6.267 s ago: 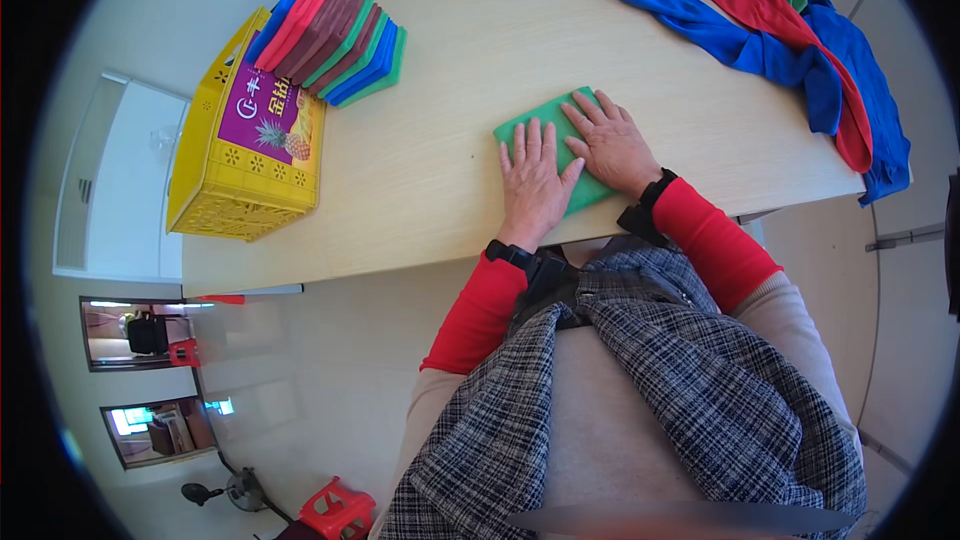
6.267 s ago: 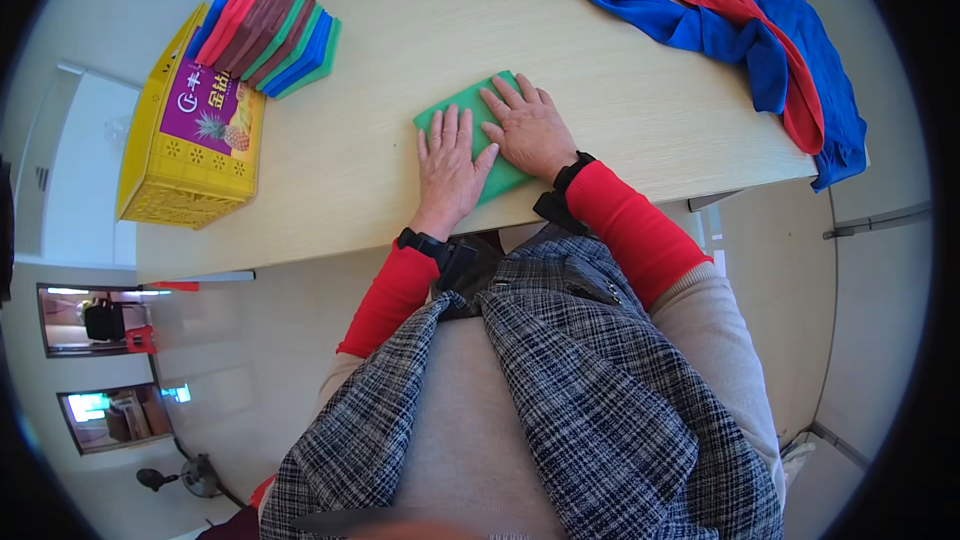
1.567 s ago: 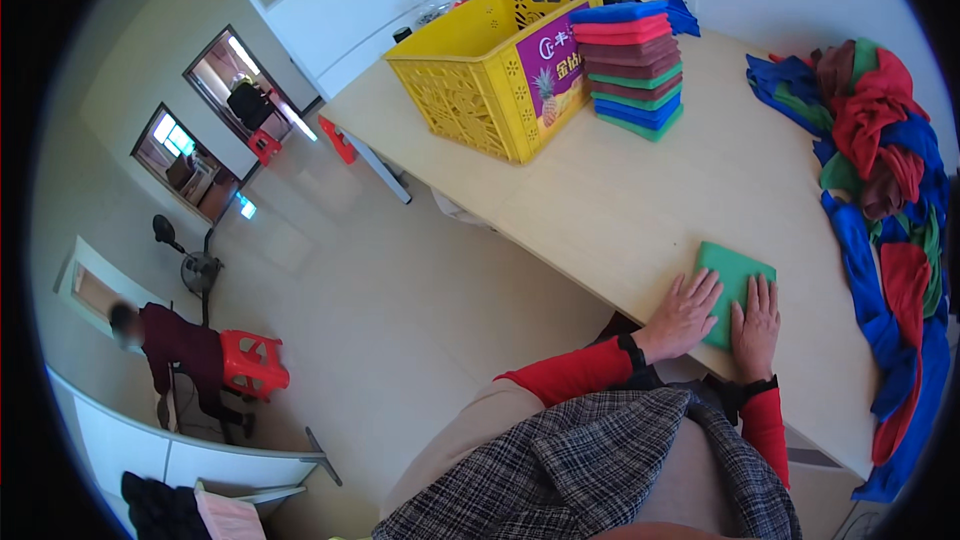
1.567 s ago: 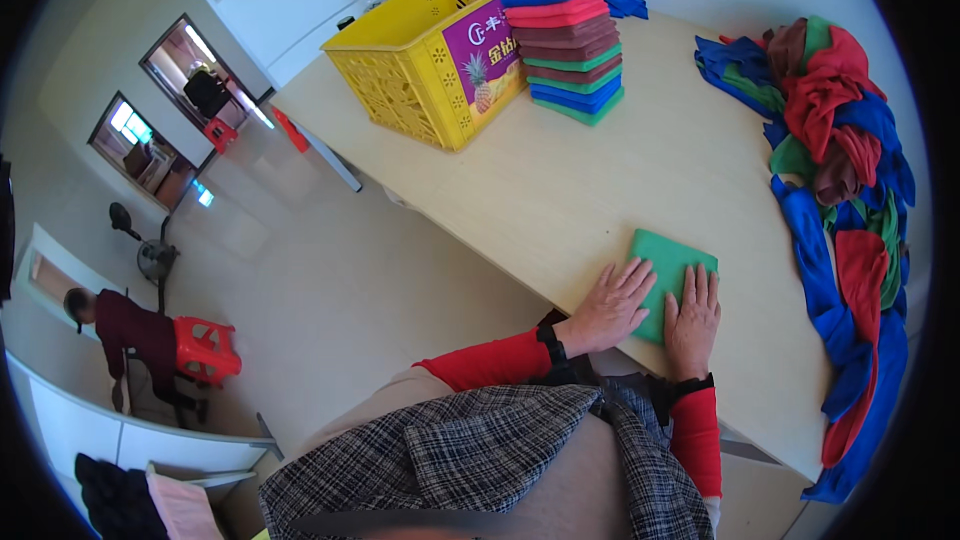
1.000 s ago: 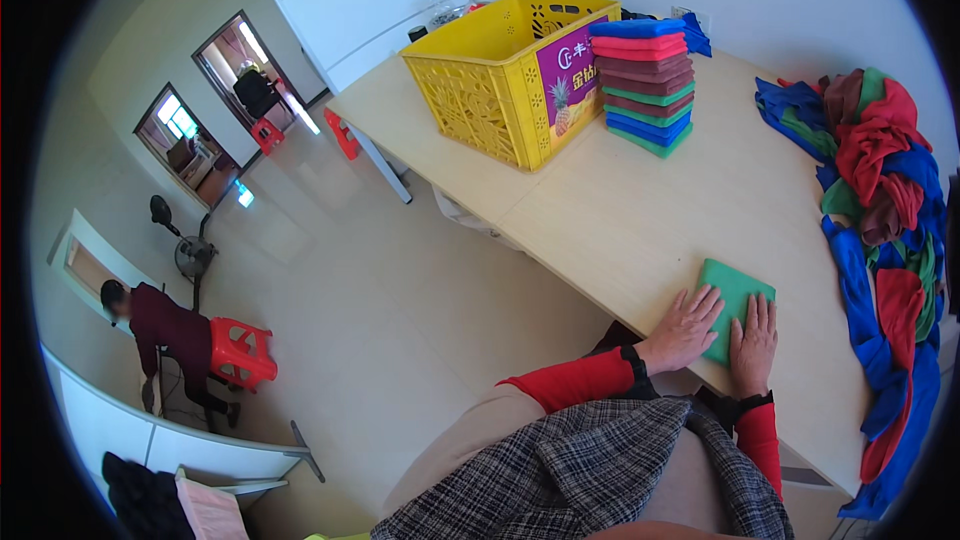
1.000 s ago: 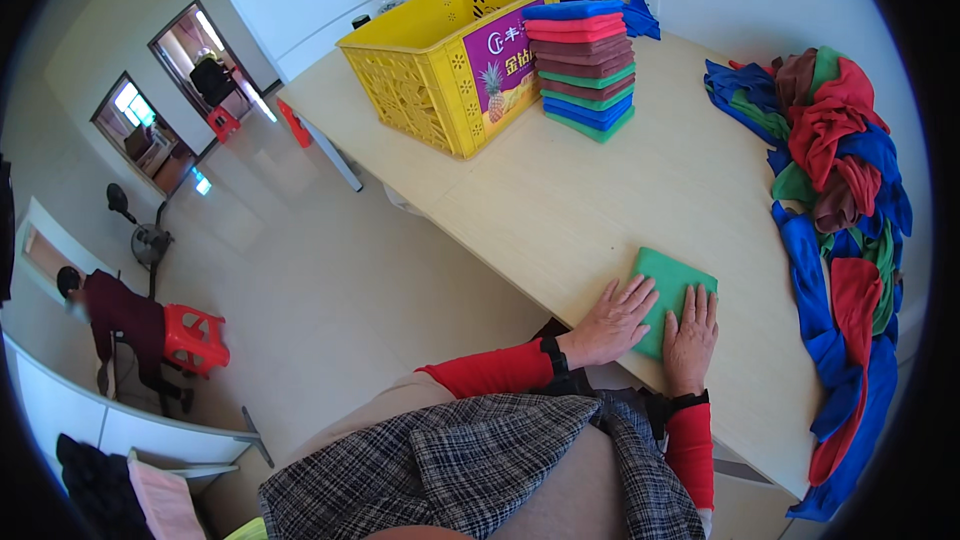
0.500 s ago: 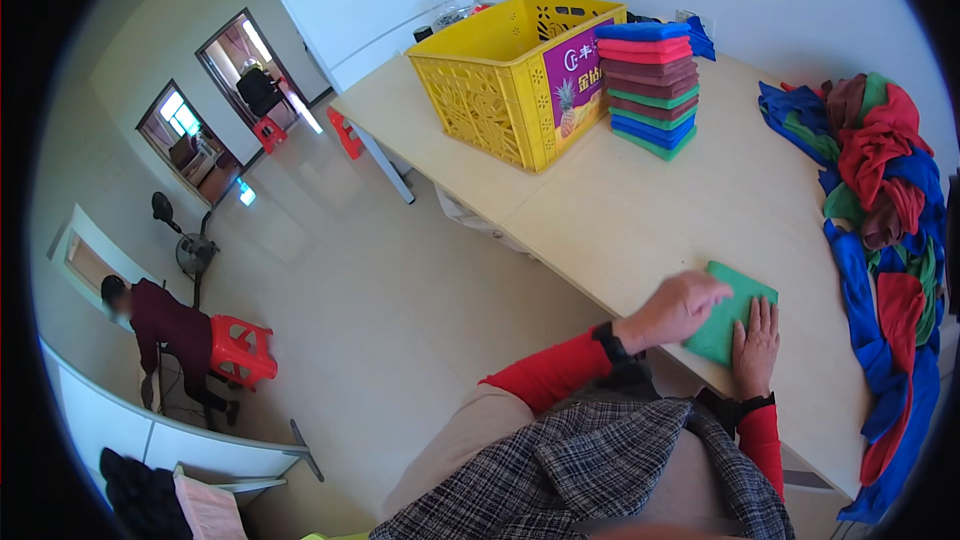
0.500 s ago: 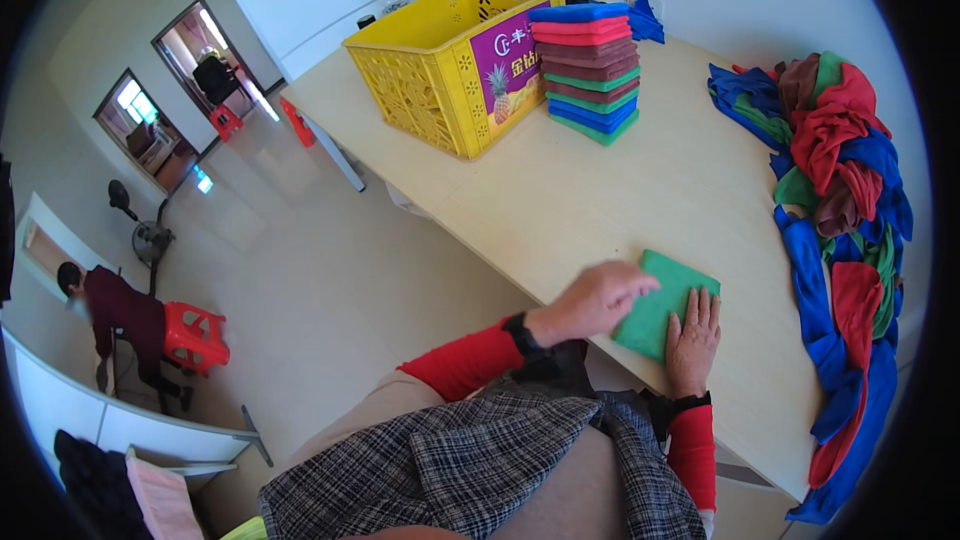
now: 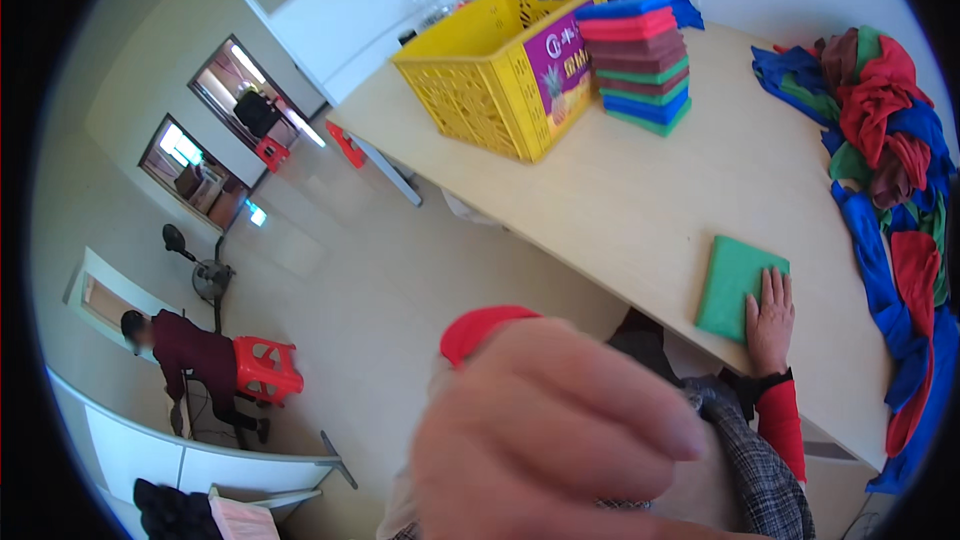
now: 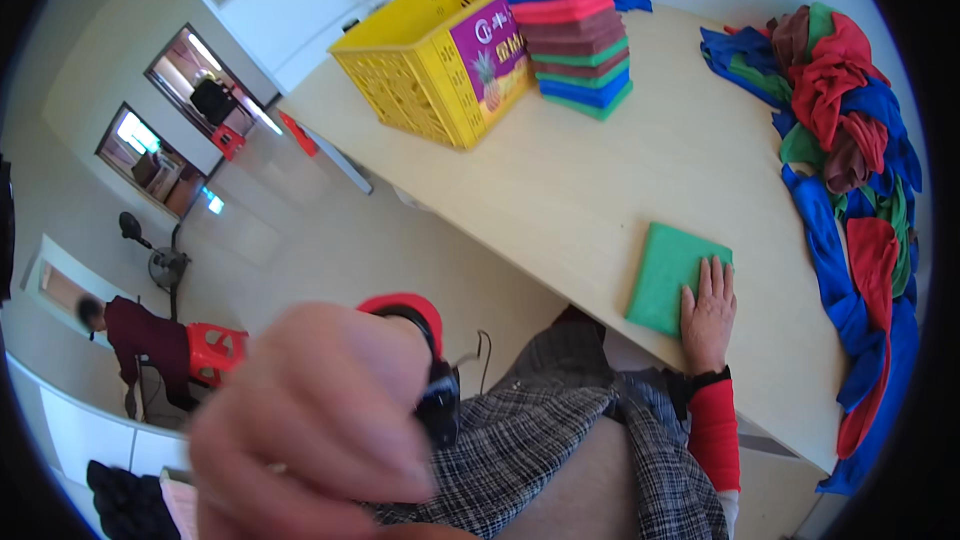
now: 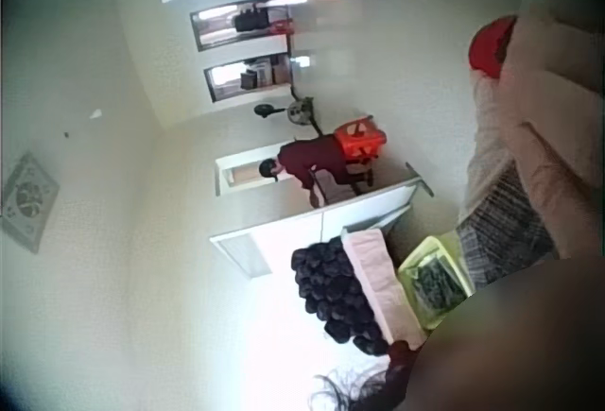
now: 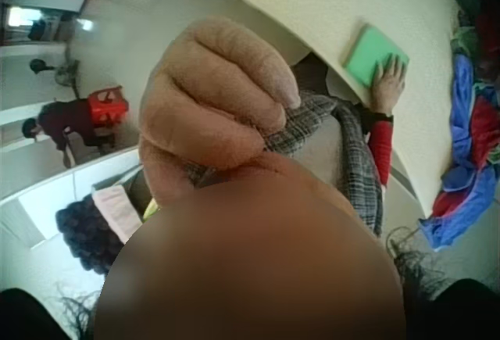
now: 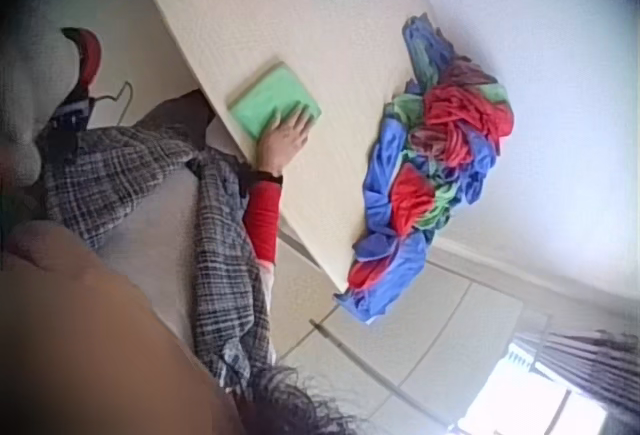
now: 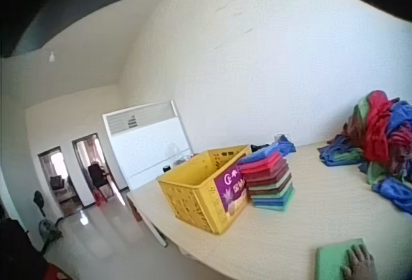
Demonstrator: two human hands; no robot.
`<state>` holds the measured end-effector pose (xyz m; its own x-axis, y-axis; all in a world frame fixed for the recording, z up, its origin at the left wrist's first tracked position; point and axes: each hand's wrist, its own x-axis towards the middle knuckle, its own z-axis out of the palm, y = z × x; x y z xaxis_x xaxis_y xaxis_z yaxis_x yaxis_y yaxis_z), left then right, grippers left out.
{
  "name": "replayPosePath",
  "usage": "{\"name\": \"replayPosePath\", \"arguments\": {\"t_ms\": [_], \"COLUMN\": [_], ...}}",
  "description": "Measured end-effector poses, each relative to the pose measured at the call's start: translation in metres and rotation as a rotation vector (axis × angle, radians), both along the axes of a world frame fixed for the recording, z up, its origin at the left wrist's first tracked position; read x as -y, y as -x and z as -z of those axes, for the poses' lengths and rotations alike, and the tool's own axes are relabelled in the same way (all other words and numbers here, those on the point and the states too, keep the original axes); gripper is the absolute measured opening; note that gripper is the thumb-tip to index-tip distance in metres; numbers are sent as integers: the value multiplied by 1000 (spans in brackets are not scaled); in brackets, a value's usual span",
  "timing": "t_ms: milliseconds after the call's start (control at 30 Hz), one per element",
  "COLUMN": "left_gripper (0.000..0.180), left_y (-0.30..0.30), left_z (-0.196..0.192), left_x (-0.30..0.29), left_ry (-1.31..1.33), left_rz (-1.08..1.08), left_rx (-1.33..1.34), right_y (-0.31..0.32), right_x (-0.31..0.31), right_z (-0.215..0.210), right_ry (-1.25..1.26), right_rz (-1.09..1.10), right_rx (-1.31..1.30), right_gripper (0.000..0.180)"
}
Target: Fold various pieces of colorful cloth on a workbench.
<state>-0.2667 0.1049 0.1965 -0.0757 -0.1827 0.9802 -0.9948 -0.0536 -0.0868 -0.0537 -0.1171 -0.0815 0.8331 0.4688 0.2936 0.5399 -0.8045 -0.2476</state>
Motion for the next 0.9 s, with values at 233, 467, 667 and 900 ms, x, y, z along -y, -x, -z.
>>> {"name": "replayPosePath", "arguments": {"t_ms": [233, 467, 667, 900], "left_gripper": [18, 20, 15, 22], "left_y": [-4, 2, 20, 19], "left_z": [-54, -48, -29, -37], "left_x": [-1, 0, 56, 9], "left_ry": [-306, -265, 226, -58], "left_rz": [520, 624, 387, 450], "left_rx": [-357, -493, -386, -706], "right_y": [7, 3, 3, 4], "right_x": [2, -4, -5, 0], "right_z": [-3, -1, -6, -2], "right_ry": [25, 16, 3, 10], "right_rz": [14, 18, 41, 24], "right_rx": [-43, -31, -39, -32], "right_gripper": [54, 54, 54, 55]}}
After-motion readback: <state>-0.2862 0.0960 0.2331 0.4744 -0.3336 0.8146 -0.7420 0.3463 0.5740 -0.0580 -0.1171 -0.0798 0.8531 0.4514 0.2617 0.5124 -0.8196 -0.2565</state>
